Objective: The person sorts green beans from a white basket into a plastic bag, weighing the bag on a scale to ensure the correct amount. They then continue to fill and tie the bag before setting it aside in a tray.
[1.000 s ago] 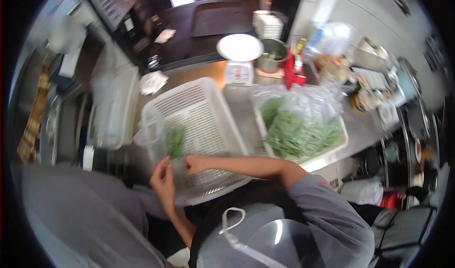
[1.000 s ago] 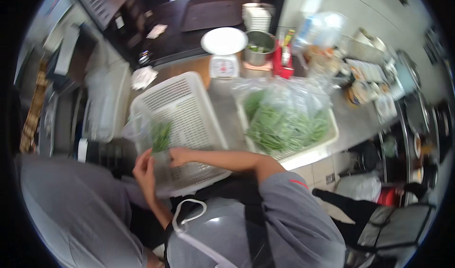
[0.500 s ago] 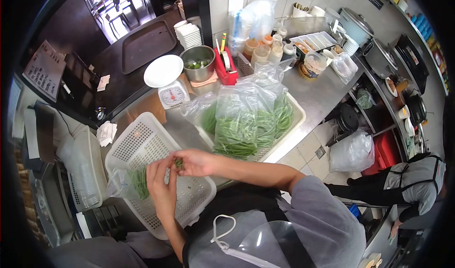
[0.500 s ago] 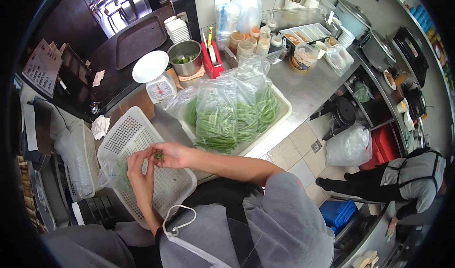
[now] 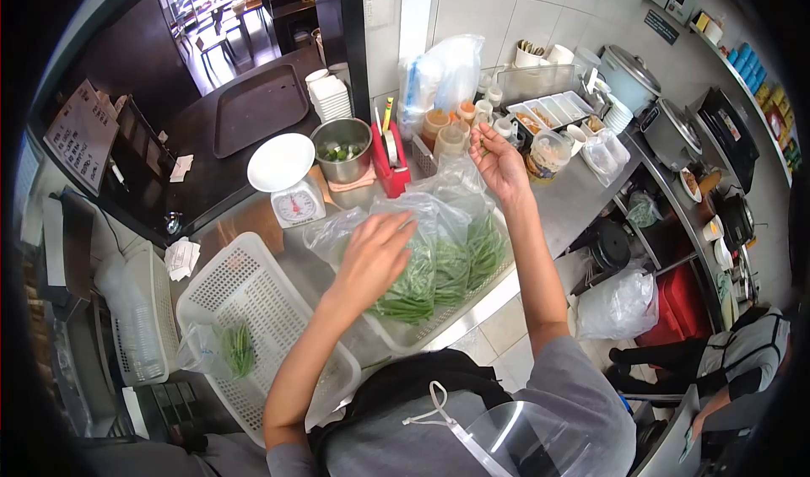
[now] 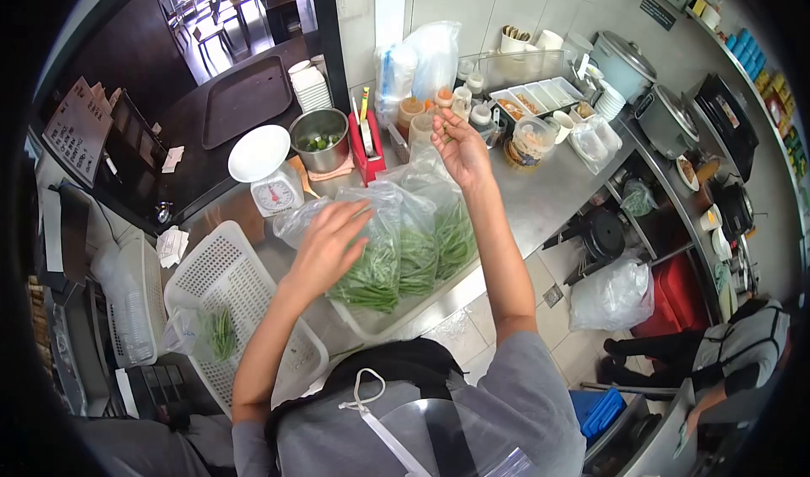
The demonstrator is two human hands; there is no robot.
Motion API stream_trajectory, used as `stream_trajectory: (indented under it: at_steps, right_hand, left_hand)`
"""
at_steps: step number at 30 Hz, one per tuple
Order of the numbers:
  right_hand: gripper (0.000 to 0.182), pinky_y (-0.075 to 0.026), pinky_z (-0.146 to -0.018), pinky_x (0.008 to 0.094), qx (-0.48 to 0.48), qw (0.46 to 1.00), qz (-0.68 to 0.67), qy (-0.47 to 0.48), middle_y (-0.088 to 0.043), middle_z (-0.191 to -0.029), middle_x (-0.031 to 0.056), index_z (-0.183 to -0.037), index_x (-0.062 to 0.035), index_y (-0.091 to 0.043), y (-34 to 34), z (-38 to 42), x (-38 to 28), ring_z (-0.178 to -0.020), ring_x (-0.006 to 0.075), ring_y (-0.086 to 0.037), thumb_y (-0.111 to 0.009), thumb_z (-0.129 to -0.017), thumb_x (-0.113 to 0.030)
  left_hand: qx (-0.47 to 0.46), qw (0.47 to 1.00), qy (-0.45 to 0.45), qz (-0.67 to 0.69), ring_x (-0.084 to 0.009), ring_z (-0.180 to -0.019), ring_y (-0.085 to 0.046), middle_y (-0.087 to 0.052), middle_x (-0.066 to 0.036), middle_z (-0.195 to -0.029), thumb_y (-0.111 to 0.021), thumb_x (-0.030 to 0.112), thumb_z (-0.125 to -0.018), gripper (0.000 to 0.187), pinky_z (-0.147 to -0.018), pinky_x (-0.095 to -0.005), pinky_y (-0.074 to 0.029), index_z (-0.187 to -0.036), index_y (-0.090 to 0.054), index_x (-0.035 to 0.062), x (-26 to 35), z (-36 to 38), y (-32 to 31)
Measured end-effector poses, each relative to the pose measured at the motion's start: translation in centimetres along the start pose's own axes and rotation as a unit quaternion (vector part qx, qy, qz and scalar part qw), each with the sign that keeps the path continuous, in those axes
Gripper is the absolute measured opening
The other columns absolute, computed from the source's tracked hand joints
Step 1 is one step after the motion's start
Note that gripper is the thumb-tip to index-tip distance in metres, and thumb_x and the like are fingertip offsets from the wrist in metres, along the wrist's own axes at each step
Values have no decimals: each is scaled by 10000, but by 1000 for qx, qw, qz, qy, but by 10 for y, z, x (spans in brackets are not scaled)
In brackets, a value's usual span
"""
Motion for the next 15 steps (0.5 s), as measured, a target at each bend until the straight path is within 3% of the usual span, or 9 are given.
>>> stream_trajectory:
  at_steps: [4, 7, 10, 13, 15]
  right_hand:
    - [217, -469, -732, 251, -102, 967, 217, -84, -600, -936, 93, -1051, 9, -521, -3, -5, -3, -816, 138, -577, -426, -856, 25]
    - [246, -468, -734, 256, -174, 915, 336, -141, -597, -926, 85, -1032, 4, -528, -6, -6, 5, -833, 145, -580, -419, -818, 56]
    - [246, -468, -726, 269, -274, 852, 409, -177, -587, -900, 68, -1021, -11, -532, -3, -13, 11, -808, 143, -571, -442, -798, 40]
    - [250, -485, -699, 277, -396, 769, 438, -245, -589, -871, 75, -982, 9, -539, -6, -7, 23, -773, 149, -584, -446, -756, 59]
    - [257, -504, -678, 281, -472, 696, 447, -304, -591, -861, 83, -953, 32, -541, -6, -2, 36, -762, 164, -600, -436, -723, 79]
  left_hand:
    - [51, 997, -37, -41, -288, -1166, -401, -479, -124, -1217, -670, 146, -715, 515, -989, -459, -292, -1185, -499, 25, 3, -48, -47]
    - [28, 996, -21, -86, -262, -1097, -443, -527, -89, -1076, -673, 153, -699, 413, -996, -489, -266, -1086, -571, 53, -7, -61, -81]
    - [-100, 989, -5, -108, -221, -1002, -469, -523, -39, -892, -669, 137, -686, 256, -993, -494, -259, -933, -621, 91, -18, -55, -87]
    - [-10, 999, -15, -51, -191, -924, -469, -488, -5, -785, -662, 123, -687, 130, -981, -476, -270, -811, -624, 117, -6, -48, -67]
    - [10, 999, -28, -40, -191, -921, -471, -489, -5, -781, -663, 114, -682, 142, -971, -470, -275, -819, -622, 120, -2, -44, -62]
Point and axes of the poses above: each hand's wrist, its own z-axis away from the middle knuckle, its own y-axis out of the back of the hand, x = y × z, the point moved 2 cm from there along -z, towards the middle knuckle
